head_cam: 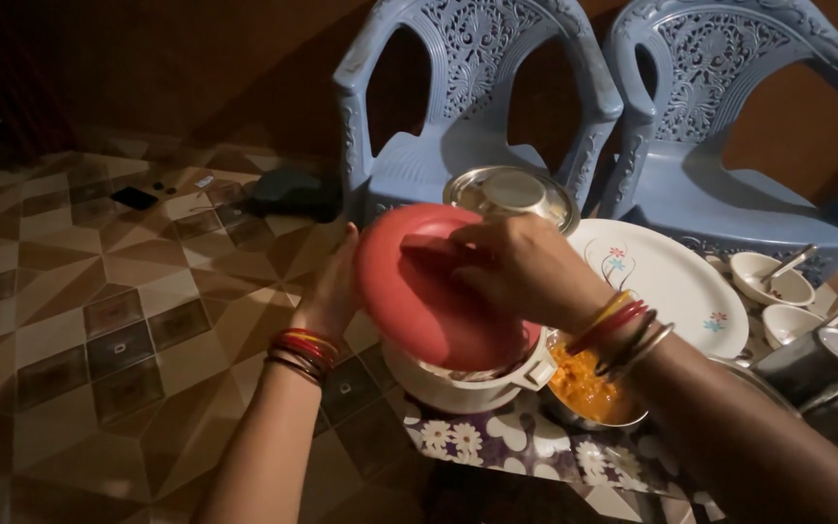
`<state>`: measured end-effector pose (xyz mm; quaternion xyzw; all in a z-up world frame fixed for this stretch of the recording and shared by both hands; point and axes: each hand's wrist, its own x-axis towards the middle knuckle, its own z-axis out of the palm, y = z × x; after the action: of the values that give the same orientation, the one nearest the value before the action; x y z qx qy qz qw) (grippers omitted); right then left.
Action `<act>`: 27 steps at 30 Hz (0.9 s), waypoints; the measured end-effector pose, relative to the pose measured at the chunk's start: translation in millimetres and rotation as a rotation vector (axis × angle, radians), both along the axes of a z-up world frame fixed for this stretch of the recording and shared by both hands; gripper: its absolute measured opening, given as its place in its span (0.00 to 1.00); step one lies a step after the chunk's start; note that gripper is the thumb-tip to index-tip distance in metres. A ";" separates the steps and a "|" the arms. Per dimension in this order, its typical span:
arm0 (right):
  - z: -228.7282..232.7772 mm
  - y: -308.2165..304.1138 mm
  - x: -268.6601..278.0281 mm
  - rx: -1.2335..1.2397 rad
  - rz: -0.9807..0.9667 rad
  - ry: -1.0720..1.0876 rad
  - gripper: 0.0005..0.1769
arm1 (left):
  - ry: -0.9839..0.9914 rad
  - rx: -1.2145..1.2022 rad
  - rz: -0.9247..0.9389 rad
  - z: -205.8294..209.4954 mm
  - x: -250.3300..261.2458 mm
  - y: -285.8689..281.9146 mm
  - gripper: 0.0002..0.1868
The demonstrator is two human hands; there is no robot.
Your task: The person arranges items on a low dining table, moving a metal bowl and a red-lidded container, then repeatedly touching and repositioning a small metal bowl and a plate. The person also briefly touches a water bottle.
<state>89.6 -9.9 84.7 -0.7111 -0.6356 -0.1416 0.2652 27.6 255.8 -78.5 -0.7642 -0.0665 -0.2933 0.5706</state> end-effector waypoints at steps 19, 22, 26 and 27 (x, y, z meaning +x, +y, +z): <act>23.0 -28.4 17.6 0.030 -0.133 -0.059 0.11 | 0.287 -1.224 -0.780 38.2 -4.3 -97.5 0.33; 16.6 -28.5 18.0 0.009 -0.142 -0.001 0.14 | 0.322 -1.249 -0.720 33.4 -1.3 -102.2 0.29; 15.2 -27.5 18.6 -0.052 -0.176 0.053 0.15 | 0.374 -1.293 -0.605 30.1 -1.3 -104.2 0.21; 14.2 -28.4 20.1 -0.050 -0.178 0.051 0.15 | 0.374 -1.290 -0.607 33.0 -2.6 -105.6 0.21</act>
<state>109.7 -38.2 98.9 -0.7744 -0.5664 -0.1306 0.2499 25.0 150.2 -45.5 -0.9699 0.0870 -0.2059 -0.0969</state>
